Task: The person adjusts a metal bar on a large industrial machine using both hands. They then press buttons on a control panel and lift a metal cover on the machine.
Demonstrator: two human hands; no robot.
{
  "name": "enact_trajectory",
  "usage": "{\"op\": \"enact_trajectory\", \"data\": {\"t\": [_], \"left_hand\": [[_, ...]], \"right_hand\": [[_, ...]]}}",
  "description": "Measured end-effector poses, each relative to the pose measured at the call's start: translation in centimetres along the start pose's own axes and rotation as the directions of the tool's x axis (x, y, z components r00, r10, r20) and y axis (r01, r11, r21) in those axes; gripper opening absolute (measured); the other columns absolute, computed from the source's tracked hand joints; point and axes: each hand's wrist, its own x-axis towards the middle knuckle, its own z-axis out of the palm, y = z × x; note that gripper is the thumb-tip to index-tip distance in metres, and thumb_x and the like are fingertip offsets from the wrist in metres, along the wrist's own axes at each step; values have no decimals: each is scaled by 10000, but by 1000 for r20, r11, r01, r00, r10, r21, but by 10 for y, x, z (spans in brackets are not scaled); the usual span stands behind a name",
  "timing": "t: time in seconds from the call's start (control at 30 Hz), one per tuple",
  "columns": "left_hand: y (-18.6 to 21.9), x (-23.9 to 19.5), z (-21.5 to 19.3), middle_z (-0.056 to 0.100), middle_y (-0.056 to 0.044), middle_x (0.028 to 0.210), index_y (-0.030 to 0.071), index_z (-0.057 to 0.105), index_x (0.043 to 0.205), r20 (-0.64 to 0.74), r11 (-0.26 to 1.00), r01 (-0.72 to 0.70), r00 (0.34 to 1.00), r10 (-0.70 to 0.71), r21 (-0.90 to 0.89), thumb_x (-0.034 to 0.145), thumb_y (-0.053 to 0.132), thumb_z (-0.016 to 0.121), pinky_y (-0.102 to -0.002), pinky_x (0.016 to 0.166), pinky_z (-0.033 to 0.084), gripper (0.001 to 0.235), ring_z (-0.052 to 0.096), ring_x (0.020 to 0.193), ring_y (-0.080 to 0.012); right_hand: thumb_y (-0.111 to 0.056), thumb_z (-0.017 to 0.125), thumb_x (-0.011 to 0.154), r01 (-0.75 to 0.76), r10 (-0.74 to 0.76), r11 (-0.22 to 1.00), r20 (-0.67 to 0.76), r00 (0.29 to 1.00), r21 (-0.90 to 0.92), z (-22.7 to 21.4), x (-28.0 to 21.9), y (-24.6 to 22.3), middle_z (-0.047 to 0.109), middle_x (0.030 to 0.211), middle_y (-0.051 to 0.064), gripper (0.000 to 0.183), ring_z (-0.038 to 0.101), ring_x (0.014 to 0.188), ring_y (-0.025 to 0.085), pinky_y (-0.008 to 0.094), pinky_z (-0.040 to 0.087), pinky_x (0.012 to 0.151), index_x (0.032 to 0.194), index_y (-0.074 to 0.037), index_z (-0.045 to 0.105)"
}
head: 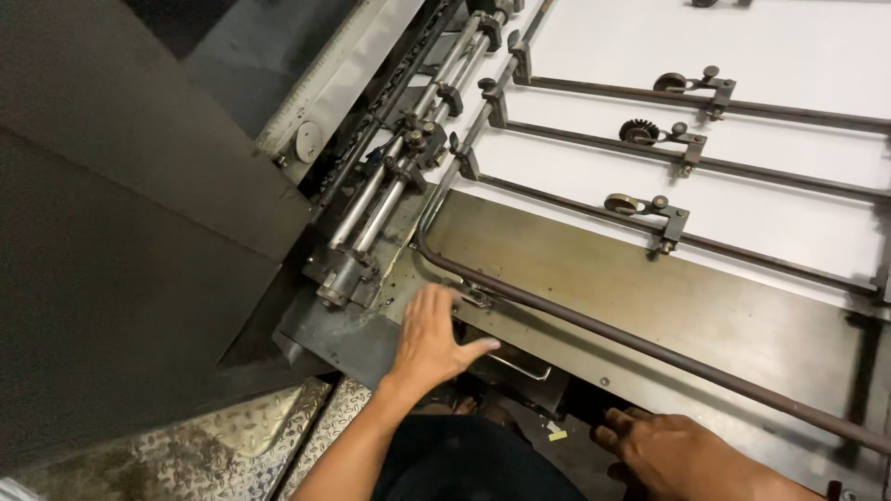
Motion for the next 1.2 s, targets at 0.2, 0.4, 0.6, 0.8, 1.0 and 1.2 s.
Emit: {"op": "enact_trajectory", "data": {"t": [0.2, 0.4, 0.6, 0.8, 1.0, 1.2], "left_hand": [[-6, 10, -2, 409, -258, 1350, -111, 427, 1352, -69, 988, 118, 991, -112, 99, 520, 739, 879, -561, 1076, 298, 1273, 367, 1260, -396], [-6, 11, -1, 398, -240, 1397, -85, 423, 1394, -59, 992, 118, 992, -115, 55, 534, 712, 878, -558, 1104, 268, 1258, 347, 1307, -407], [-5, 13, -3, 377, -261, 1430, -74, 442, 1380, -41, 992, 109, 993, -107, 66, 550, 687, 892, -574, 1119, 245, 1212, 328, 1338, -426], [-6, 18, -3, 350, -299, 1454, -104, 424, 1389, 11, 991, 115, 993, -116, 75, 562, 674, 901, -581, 1133, 252, 1232, 288, 1381, -473], [-4, 20, 0, 421, -337, 1405, -127, 504, 1284, -4, 989, 93, 996, -93, 117, 552, 619, 902, -592, 1087, 354, 1118, 401, 1316, -513], [-83, 28, 80, 422, -329, 1431, -90, 526, 1309, 77, 967, -108, 993, 92, 230, 499, 614, 896, -583, 1120, 363, 1135, 414, 1344, -492]], "right_hand": [[-171, 576, 947, -31, 31, 999, 10, 999, 36, -22, 4, 54, 362, 1587, 218, 705, 643, 1199, 359, 402, 533, 998, 1601, -133, 314], [-190, 618, 943, -5, 5, 1000, 16, 1000, 1, -25, 6, 52, 363, 1568, 276, 740, 635, 1209, 382, 413, 519, 1012, 1606, -96, 303], [-243, 712, 885, 25, -25, 1000, 25, 999, -10, -25, 17, 53, 320, 1573, 288, 850, 581, 1266, 388, 421, 500, 1023, 1596, -83, 275], [-230, 698, 899, -53, 69, 994, 166, 984, -96, -62, -11, 33, 294, 1618, 283, 917, 640, 1199, 408, 424, 542, 984, 1650, -62, 200], [-273, 714, 843, 78, -96, 993, -229, 969, -83, -16, 11, 48, 463, 1493, 326, 678, 674, 1090, 424, 473, 573, 804, 1439, -59, 472], [-282, 675, 794, 89, -42, 992, -446, 894, 87, 14, 33, 50, 704, 1153, 196, 413, 710, 987, 378, 490, 591, 772, 1151, -80, 713]]}}
